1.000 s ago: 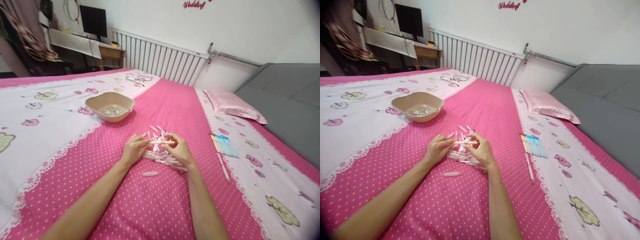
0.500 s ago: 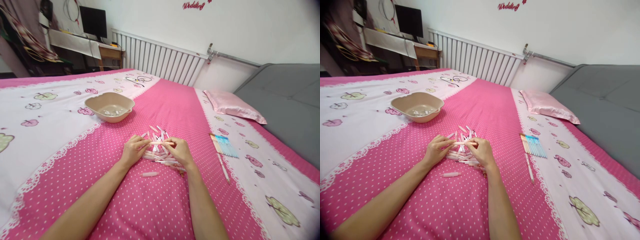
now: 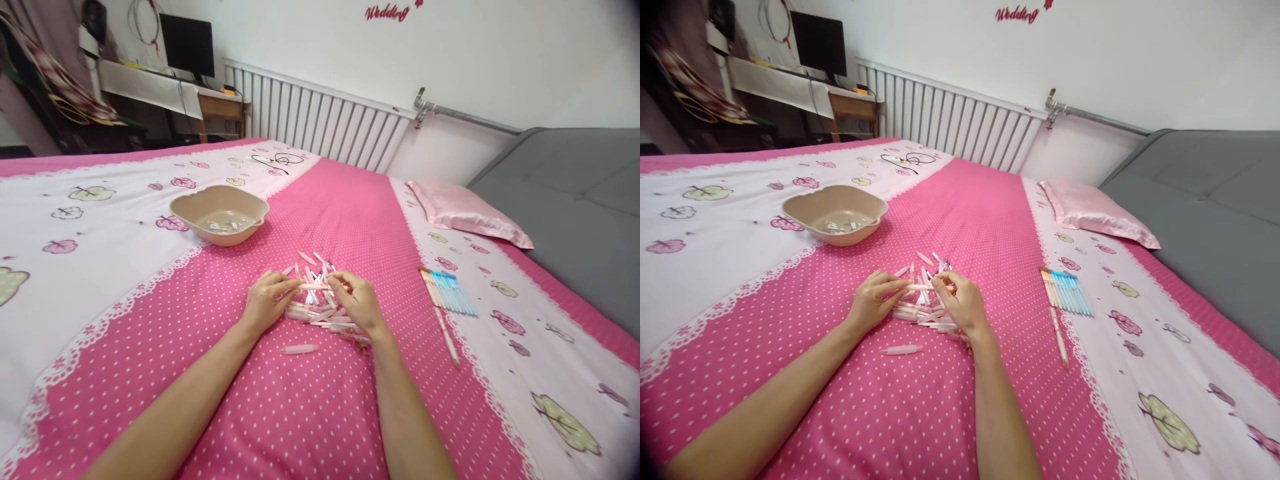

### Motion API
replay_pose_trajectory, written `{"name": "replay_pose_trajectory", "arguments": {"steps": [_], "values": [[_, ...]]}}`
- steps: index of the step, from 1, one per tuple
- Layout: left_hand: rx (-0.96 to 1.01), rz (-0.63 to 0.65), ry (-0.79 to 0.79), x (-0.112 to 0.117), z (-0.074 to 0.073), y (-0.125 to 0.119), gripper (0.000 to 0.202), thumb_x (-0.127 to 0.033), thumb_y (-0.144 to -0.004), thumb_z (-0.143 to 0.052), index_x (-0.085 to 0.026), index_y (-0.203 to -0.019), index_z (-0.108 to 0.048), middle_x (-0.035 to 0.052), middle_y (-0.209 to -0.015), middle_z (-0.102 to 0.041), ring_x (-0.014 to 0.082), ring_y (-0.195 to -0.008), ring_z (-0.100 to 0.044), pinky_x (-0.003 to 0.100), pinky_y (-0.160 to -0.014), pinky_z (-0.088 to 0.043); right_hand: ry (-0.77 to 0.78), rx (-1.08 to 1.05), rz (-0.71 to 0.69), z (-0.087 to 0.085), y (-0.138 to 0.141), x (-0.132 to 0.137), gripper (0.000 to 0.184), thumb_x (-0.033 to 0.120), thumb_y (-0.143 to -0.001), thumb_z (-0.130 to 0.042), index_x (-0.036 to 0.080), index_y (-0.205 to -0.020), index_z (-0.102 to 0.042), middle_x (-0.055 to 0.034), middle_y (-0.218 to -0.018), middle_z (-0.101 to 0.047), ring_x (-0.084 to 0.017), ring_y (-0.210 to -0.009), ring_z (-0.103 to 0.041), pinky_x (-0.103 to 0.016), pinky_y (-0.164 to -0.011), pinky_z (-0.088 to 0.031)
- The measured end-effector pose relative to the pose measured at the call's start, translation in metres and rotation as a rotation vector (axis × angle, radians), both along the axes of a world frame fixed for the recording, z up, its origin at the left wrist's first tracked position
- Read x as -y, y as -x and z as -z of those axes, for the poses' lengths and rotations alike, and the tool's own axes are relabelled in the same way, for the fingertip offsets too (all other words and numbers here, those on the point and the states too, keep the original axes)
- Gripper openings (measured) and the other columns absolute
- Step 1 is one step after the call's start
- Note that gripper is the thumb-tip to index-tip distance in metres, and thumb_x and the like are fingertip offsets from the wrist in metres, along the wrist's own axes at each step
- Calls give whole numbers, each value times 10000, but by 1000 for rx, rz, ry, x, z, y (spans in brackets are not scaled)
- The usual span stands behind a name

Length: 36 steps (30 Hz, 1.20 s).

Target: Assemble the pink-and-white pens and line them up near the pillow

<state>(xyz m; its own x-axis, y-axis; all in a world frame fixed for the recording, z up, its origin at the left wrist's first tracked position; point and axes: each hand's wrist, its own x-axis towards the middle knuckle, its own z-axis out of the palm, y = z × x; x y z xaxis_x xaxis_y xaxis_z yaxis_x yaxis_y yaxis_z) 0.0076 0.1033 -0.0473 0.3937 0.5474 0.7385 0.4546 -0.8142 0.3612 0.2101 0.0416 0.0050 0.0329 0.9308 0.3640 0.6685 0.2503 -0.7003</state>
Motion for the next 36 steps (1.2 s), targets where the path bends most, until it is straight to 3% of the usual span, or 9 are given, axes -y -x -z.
{"name": "replay_pose_trajectory", "arguments": {"steps": [2,4,8,11,17,28,32,34,36], "values": [[5,-9,6,0,1,0,204,-270,-829,-562,-210,-986,-678,31,-772,-619,138,-727,-517,257,-666,-436,-15,-62,-32,0,0,0,317,416,-762,-609,198,-990,-639,-23,-853,-674,-136,-664,-587,-226,-597,-437],[2,-13,14,0,2,0,209,-277,-830,-561,-215,-994,-675,30,-776,-620,139,-729,-517,259,-670,-436,-42,-79,-46,1,0,-1,318,348,-705,-668,192,-980,-635,-30,-867,-674,-139,-665,-588,-237,-608,-458],[-2,-16,18,-1,2,0,213,-284,-835,-552,-213,-992,-677,32,-777,-625,140,-727,-518,261,-668,-433,-71,-87,-58,4,0,-2,164,272,-731,-626,185,-867,-658,-26,-798,-677,-139,-676,-599,-243,-636,-463],[0,-16,26,-1,2,0,213,-289,-834,-553,-209,-985,-679,33,-771,-625,140,-719,-519,261,-660,-433,-61,-79,-47,3,0,-1,151,295,-744,-616,185,-830,-674,-24,-755,-679,-139,-649,-596,-240,-616,-449],[7,-1,10,-1,2,0,207,-277,-836,-551,-217,-990,-675,33,-779,-623,141,-731,-521,263,-667,-437,-33,-10,-21,-1,1,1,237,402,-786,-581,191,-776,-688,-11,-663,-658,-127,-569,-557,-220,-548,-391],[-5,11,16,1,1,0,217,-278,-847,-530,-223,-997,-678,40,-780,-613,139,-723,-516,265,-662,-438,18,176,89,3,1,0,542,537,-848,-428,166,-497,-608,11,-436,-480,-95,-445,-445,-222,-480,-276],[-17,4,23,0,1,0,227,-294,-849,-524,-218,-996,-680,46,-781,-621,145,-727,-519,271,-665,-438,0,102,48,1,1,0,410,499,-859,-438,191,-749,-685,-3,-610,-616,-123,-557,-545,-221,-527,-349],[-22,-8,28,0,1,0,237,-311,-852,-517,-221,-999,-679,45,-780,-622,148,-729,-524,277,-669,-441,-29,28,11,0,0,0,322,469,-818,-523,212,-944,-670,-21,-791,-673,-148,-674,-597,-234,-590,-413],[-23,-16,30,-1,2,0,245,-320,-854,-512,-222,-1005,-677,44,-780,-623,148,-727,-527,279,-672,-443,-56,-17,-24,0,0,-1,325,422,-745,-626,215,-994,-654,-37,-890,-681,-162,-736,-612,-251,-630,-452]]}}
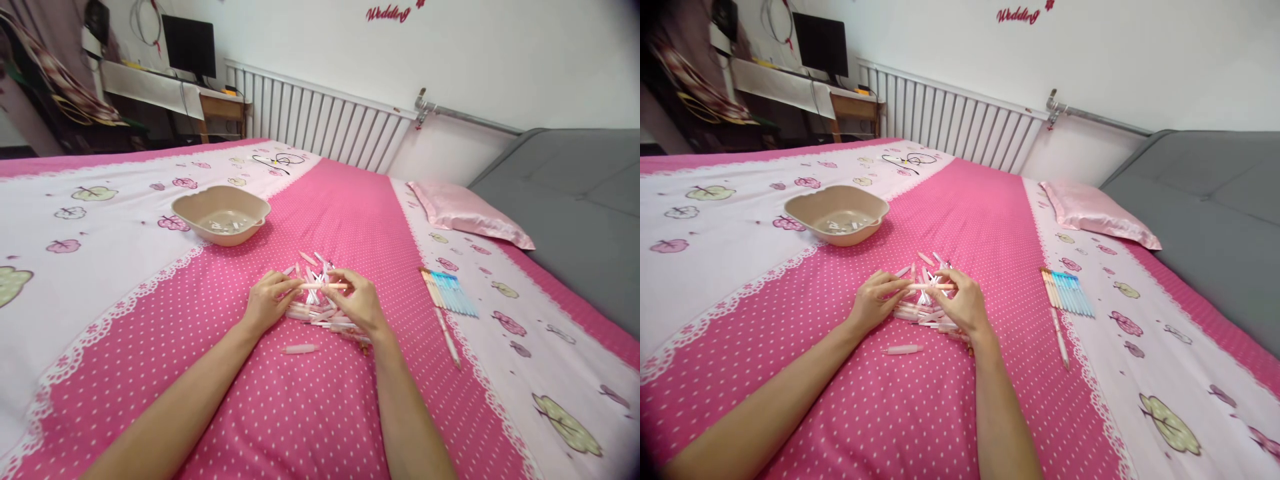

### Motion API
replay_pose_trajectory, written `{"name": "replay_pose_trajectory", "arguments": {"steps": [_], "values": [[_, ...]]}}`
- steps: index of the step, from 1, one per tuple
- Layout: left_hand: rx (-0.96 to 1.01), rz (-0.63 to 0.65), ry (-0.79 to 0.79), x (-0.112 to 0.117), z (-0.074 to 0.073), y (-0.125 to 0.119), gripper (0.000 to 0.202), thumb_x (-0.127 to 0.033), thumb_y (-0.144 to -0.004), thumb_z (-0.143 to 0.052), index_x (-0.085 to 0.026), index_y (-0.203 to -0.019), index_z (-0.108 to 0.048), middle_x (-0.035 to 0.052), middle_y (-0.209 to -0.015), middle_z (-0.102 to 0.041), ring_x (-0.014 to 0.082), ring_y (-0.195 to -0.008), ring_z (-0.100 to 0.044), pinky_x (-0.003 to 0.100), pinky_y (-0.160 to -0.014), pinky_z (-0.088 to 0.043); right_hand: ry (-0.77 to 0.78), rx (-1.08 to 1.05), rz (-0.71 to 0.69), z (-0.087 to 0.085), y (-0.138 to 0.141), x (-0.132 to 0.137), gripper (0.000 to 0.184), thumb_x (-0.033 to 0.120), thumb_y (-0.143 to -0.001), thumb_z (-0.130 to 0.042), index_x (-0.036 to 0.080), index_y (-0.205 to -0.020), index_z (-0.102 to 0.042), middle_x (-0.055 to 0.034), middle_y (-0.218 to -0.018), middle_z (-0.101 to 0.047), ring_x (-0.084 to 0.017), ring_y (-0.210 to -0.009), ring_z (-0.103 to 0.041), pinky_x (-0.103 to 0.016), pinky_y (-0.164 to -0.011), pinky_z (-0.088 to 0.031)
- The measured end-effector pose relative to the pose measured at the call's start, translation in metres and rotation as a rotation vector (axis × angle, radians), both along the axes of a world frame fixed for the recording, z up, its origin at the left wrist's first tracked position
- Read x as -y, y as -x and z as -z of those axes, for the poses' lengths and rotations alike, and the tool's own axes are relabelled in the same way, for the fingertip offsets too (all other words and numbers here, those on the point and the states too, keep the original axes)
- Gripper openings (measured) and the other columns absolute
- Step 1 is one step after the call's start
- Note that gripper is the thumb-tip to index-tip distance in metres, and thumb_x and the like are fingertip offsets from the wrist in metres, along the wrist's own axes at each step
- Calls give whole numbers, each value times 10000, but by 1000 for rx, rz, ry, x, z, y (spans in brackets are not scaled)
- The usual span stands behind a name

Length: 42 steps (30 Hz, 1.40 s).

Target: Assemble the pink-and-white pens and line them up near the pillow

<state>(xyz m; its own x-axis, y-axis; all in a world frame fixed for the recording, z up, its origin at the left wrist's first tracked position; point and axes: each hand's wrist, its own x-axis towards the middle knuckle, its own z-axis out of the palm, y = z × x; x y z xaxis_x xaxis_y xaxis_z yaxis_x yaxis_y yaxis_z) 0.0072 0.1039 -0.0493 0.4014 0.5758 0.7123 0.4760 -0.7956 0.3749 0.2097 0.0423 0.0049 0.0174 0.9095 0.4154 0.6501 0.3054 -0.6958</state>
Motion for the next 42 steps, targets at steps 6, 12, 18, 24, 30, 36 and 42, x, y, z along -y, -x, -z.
{"name": "replay_pose_trajectory", "arguments": {"steps": [6,12,18,24,30,36,42], "values": [[-3,-4,-1,-1,1,0,237,-314,-852,-517,-221,-1005,-673,40,-776,-621,149,-723,-523,275,-671,-439,-18,-16,-50,2,0,-1,164,241,-732,-620,220,-885,-677,-27,-862,-691,-161,-764,-626,-272,-693,-477],[11,6,1,-1,1,0,227,-297,-846,-532,-210,-1001,-672,41,-781,-625,149,-731,-522,272,-674,-437,-1,-34,-47,3,0,-1,128,258,-750,-614,221,-854,-678,-26,-820,-699,-169,-722,-627,-285,-683,-475],[20,7,0,0,1,0,218,-288,-836,-545,-213,-995,-673,40,-785,-629,148,-729,-522,268,-674,-436,5,36,-30,0,0,1,139,305,-772,-612,215,-844,-690,-27,-795,-700,-162,-696,-616,-263,-647,-447],[35,16,-25,0,0,-1,206,-265,-829,-560,-209,-990,-675,38,-788,-626,141,-731,-522,259,-668,-432,13,137,9,0,1,2,247,401,-811,-561,201,-772,-701,-17,-684,-664,-135,-606,-561,-228,-574,-379],[37,16,-38,1,-1,-1,202,-261,-831,-559,-223,-994,-671,33,-791,-617,139,-736,-524,261,-669,-437,32,248,53,4,1,0,477,483,-857,-458,170,-521,-590,25,-459,-459,-88,-462,-411,-216,-491,-267],[10,12,-21,1,0,0,208,-267,-835,-550,-212,-992,-674,42,-787,-619,147,-734,-520,268,-671,-437,31,226,61,2,1,0,385,499,-853,-463,196,-744,-674,-1,-644,-618,-118,-584,-535,-218,-538,-332],[-14,-5,7,1,-1,0,230,-302,-842,-534,-208,-998,-675,44,-775,-627,153,-729,-531,272,-676,-441,-77,130,-10,5,-1,-2,241,320,-733,-663,245,-962,-656,-20,-934,-676,-176,-855,-619,-289,-764,-460]]}}
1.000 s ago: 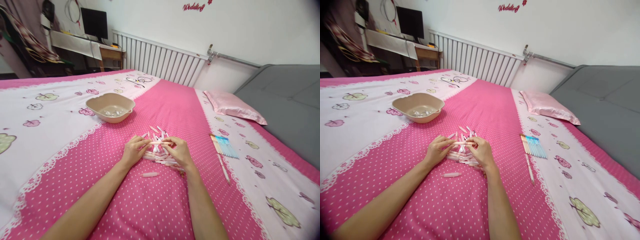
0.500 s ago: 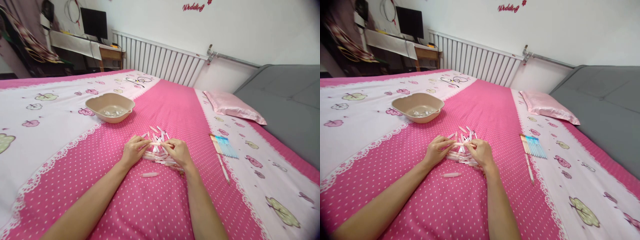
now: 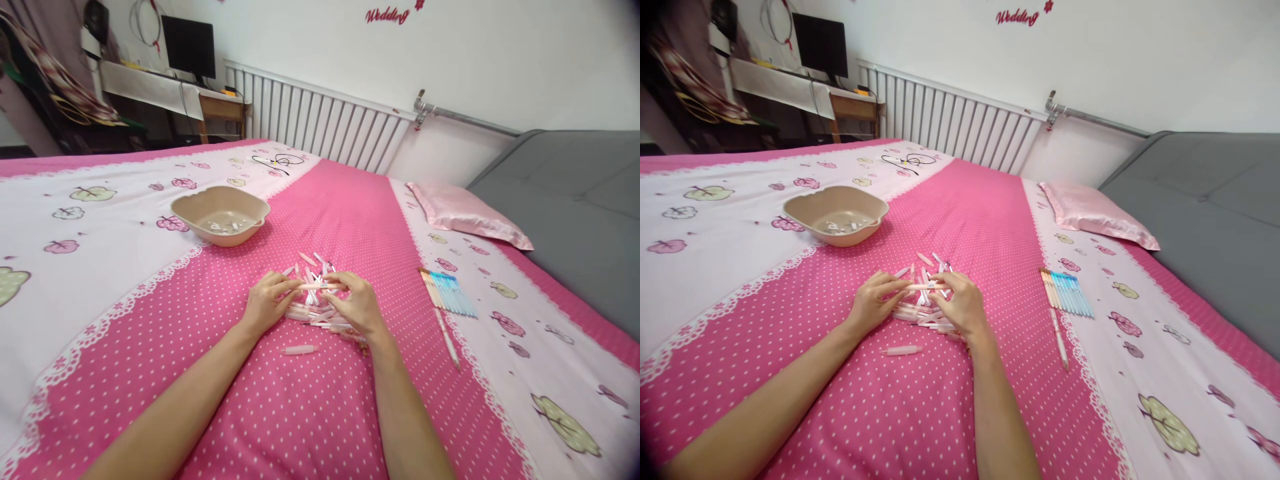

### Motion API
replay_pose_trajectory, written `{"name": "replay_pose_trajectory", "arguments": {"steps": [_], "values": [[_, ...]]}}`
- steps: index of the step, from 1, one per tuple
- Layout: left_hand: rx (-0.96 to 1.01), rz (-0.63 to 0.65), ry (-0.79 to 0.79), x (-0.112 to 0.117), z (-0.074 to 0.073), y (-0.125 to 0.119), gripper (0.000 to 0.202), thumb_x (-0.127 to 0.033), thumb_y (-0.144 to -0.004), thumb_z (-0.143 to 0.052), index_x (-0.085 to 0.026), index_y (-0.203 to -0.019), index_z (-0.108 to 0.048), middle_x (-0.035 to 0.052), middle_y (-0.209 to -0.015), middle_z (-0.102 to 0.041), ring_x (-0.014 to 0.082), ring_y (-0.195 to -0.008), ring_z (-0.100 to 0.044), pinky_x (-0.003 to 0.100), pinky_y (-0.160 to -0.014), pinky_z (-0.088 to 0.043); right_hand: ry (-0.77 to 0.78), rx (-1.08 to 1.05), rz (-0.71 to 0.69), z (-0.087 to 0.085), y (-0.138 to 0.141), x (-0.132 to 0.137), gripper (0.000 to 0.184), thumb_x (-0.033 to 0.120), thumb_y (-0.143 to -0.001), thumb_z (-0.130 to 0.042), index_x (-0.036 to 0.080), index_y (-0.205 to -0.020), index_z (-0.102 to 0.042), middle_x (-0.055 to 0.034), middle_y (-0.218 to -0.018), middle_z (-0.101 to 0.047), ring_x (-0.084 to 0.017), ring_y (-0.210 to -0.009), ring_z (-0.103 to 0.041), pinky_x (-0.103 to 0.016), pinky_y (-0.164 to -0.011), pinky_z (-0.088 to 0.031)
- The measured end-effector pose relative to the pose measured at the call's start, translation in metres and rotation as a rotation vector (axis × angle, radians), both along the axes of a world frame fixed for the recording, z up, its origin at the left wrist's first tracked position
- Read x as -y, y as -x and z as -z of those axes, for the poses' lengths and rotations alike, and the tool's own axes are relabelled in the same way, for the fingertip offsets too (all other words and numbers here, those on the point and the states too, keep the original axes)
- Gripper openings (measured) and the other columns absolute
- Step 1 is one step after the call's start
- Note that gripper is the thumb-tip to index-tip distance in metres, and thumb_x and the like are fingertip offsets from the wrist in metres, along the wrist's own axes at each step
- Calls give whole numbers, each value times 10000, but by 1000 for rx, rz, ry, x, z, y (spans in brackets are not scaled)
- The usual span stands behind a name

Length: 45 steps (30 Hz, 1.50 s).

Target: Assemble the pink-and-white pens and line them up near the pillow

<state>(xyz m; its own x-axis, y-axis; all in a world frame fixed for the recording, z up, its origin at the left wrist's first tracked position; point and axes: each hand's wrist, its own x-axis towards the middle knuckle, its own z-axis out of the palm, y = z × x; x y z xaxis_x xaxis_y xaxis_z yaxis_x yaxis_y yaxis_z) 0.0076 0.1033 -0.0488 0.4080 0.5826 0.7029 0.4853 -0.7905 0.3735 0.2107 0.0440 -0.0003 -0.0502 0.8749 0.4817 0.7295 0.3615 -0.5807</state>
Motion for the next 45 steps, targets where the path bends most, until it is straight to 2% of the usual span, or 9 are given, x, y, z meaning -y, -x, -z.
{"name": "replay_pose_trajectory", "arguments": {"steps": [3,8,13,24,31,35,39,41,45], "values": [[5,4,14,1,-1,0,236,-319,-845,-526,-210,-993,-674,49,-796,-642,156,-744,-550,277,-692,-448,1,-30,-14,2,-1,-1,135,250,-761,-630,244,-891,-671,-10,-875,-683,-168,-826,-630,-290,-767,-474],[21,-26,49,1,-1,-1,293,-351,-839,-537,-201,-1072,-631,49,-832,-661,158,-749,-569,290,-709,-454,30,9,-3,1,-1,0,117,256,-771,-631,230,-874,-679,-12,-836,-689,-164,-765,-634,-280,-731,-482],[27,1,37,0,-1,0,201,-336,-832,-551,-188,-897,-670,43,-790,-662,153,-737,-562,280,-698,-448,49,55,-2,-1,0,1,117,261,-795,-603,227,-880,-676,-14,-839,-694,-161,-761,-634,-267,-718,-475],[82,4,12,0,-2,-1,100,-271,-792,-604,-175,-776,-626,28,-722,-634,140,-692,-532,259,-633,-425,84,116,5,2,3,1,164,317,-838,-547,241,-896,-680,-16,-863,-700,-157,-775,-636,-246,-690,-466],[65,-59,1,-1,0,-1,95,-221,-771,-589,-180,-694,-551,9,-682,-585,137,-678,-505,262,-623,-405,91,118,-16,0,6,2,169,319,-843,-539,237,-881,-682,-17,-836,-699,-155,-754,-633,-241,-675,-460],[25,-65,-1,1,-1,-1,97,-266,-790,-579,-181,-751,-557,17,-711,-596,148,-696,-506,270,-629,-404,64,122,-14,2,8,0,169,315,-849,-533,239,-904,-673,-21,-853,-689,-156,-763,-623,-246,-680,-460],[-61,-13,-13,3,-5,0,254,-334,-816,-559,-181,-1017,-583,57,-901,-652,178,-803,-536,312,-725,-418,11,114,-8,1,11,0,171,318,-858,-527,229,-922,-658,-27,-865,-673,-160,-784,-613,-251,-705,-455],[-104,-16,-32,4,-8,-1,290,-330,-846,-520,-193,-1094,-580,60,-958,-664,191,-867,-538,340,-792,-397,-11,122,-5,1,12,1,177,321,-868,-515,227,-933,-650,-29,-864,-666,-162,-793,-608,-251,-712,-448],[-151,-41,-63,5,-11,-2,233,-297,-885,-456,-212,-1020,-626,32,-865,-681,180,-840,-530,349,-805,-356,-36,173,-4,0,13,2,180,316,-879,-503,218,-935,-644,-30,-859,-661,-163,-794,-599,-247,-700,-430]]}}
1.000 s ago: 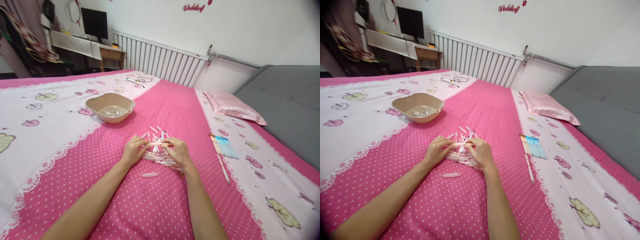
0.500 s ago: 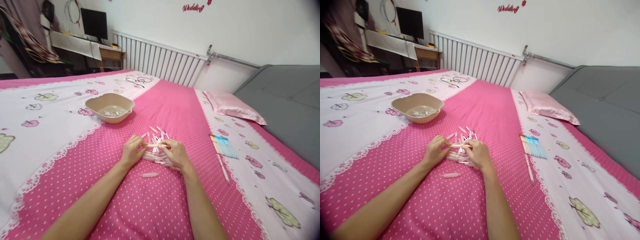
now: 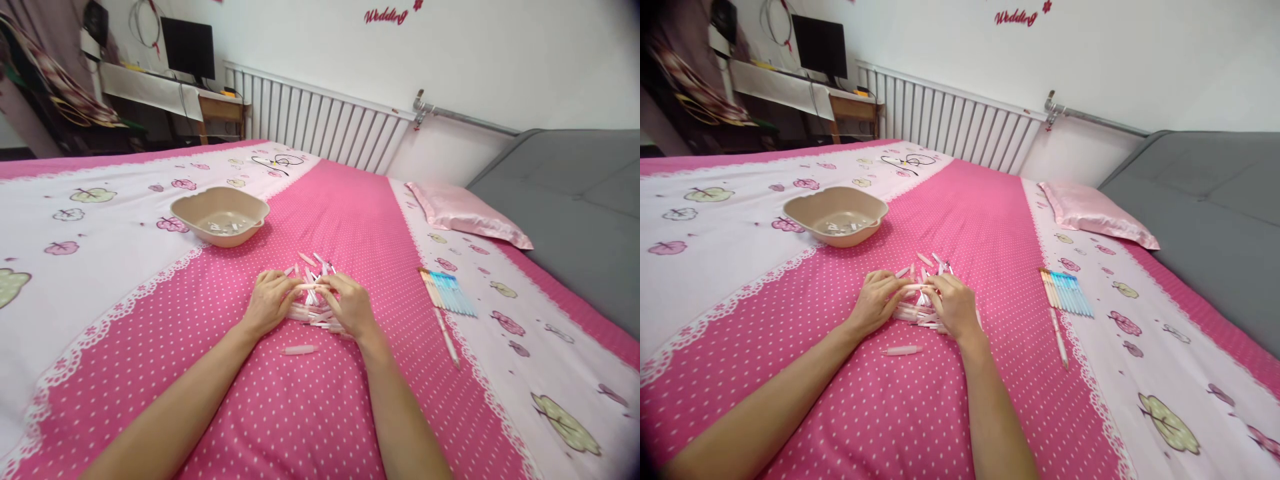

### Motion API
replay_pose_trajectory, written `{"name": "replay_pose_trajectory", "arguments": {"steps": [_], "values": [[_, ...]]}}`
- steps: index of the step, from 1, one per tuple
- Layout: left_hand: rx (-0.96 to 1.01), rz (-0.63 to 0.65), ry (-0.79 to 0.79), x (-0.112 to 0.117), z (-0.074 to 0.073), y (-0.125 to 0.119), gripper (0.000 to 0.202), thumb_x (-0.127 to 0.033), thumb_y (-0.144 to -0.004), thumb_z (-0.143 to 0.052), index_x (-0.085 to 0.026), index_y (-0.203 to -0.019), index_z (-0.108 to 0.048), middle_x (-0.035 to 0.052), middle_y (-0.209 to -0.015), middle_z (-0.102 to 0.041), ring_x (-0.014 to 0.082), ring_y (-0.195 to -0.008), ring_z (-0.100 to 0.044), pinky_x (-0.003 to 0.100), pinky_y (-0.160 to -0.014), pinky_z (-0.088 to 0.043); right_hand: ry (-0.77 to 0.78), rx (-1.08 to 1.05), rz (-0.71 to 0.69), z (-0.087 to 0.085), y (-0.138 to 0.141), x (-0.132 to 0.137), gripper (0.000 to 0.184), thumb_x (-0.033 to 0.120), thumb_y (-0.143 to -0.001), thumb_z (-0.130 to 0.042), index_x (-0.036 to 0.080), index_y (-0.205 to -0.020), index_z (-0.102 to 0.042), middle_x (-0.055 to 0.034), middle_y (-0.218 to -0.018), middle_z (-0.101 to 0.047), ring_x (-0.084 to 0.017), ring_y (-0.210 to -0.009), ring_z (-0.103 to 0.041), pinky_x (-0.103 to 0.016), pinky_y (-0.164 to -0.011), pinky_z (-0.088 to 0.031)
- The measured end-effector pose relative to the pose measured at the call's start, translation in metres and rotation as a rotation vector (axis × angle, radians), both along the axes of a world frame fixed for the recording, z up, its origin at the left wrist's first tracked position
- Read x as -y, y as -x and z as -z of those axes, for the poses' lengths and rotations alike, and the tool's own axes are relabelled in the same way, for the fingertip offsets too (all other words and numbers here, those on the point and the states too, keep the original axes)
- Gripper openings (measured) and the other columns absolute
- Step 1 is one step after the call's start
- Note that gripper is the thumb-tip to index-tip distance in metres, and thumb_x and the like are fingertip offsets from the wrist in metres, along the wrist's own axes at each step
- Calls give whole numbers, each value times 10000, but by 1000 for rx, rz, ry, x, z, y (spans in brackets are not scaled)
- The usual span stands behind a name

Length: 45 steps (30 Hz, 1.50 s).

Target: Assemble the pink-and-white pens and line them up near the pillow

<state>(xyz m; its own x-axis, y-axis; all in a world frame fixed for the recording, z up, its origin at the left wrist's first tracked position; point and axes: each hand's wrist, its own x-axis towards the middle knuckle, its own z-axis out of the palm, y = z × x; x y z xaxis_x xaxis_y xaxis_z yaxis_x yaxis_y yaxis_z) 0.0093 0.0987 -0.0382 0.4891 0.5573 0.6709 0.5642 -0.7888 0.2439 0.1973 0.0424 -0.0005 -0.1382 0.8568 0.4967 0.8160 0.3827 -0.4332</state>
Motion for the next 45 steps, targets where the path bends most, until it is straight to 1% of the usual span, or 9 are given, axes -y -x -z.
{"name": "replay_pose_trajectory", "arguments": {"steps": [12,16,23,29,31,33,36,41,45], "values": [[98,-16,-82,-3,5,3,158,-332,-823,-567,-241,-874,-685,12,-744,-687,171,-781,-529,328,-747,-377,15,91,23,-2,2,2,223,347,-894,-471,244,-889,-668,-12,-752,-646,-151,-716,-575,-234,-625,-384],[141,-9,-104,-3,6,2,125,-327,-797,-600,-230,-798,-679,10,-719,-685,168,-757,-531,325,-729,-380,34,88,14,-3,2,2,209,338,-890,-480,245,-894,-666,-15,-783,-659,-154,-739,-587,-235,-629,-390],[161,-58,-70,-2,6,1,177,-348,-781,-611,-205,-677,-624,13,-668,-642,160,-702,-518,319,-676,-372,64,88,8,-2,5,2,202,321,-888,-481,235,-903,-662,-23,-814,-674,-156,-752,-594,-241,-663,-411],[193,-83,-47,-2,4,2,159,-324,-789,-606,-193,-700,-598,22,-683,-644,163,-696,-521,323,-686,-383,-6,-67,-9,-4,1,1,210,374,-856,-528,233,-942,-658,-35,-888,-676,-173,-839,-602,-271,-735,-442],[234,-115,-50,-3,3,2,146,-311,-793,-603,-192,-709,-592,21,-673,-640,160,-678,-518,315,-673,-388,-70,-196,42,-6,-8,0,243,369,-864,-508,221,-1004,-642,-54,-964,-670,-179,-895,-601,-294,-785,-456],[265,-146,-58,-5,4,3,139,-304,-793,-603,-191,-714,-586,21,-666,-634,157,-667,-517,309,-665,-394,-133,-330,151,-7,-20,-1,273,337,-885,-452,200,-1040,-629,-73,-1002,-667,-181,-913,-607,-315,-803,-470],[274,-167,-65,-7,5,3,137,-303,-794,-600,-192,-716,-583,23,-673,-634,158,-671,-524,308,-671,-403,-145,-431,350,-4,-42,-2,256,279,-848,-457,178,-983,-648,-87,-952,-689,-191,-850,-634,-340,-781,-492],[275,-183,-75,-8,5,3,143,-299,-800,-593,-195,-704,-571,19,-655,-619,155,-658,-518,304,-661,-403,99,-300,431,14,-64,-6,231,184,-761,-509,200,-928,-669,-70,-899,-713,-208,-804,-661,-372,-775,-498],[278,-192,-81,-8,5,3,132,-296,-798,-597,-191,-721,-574,19,-664,-622,152,-653,-515,299,-652,-401,184,-174,420,32,-66,-7,245,144,-745,-521,230,-905,-686,-57,-861,-722,-207,-797,-669,-341,-735,-498]]}}
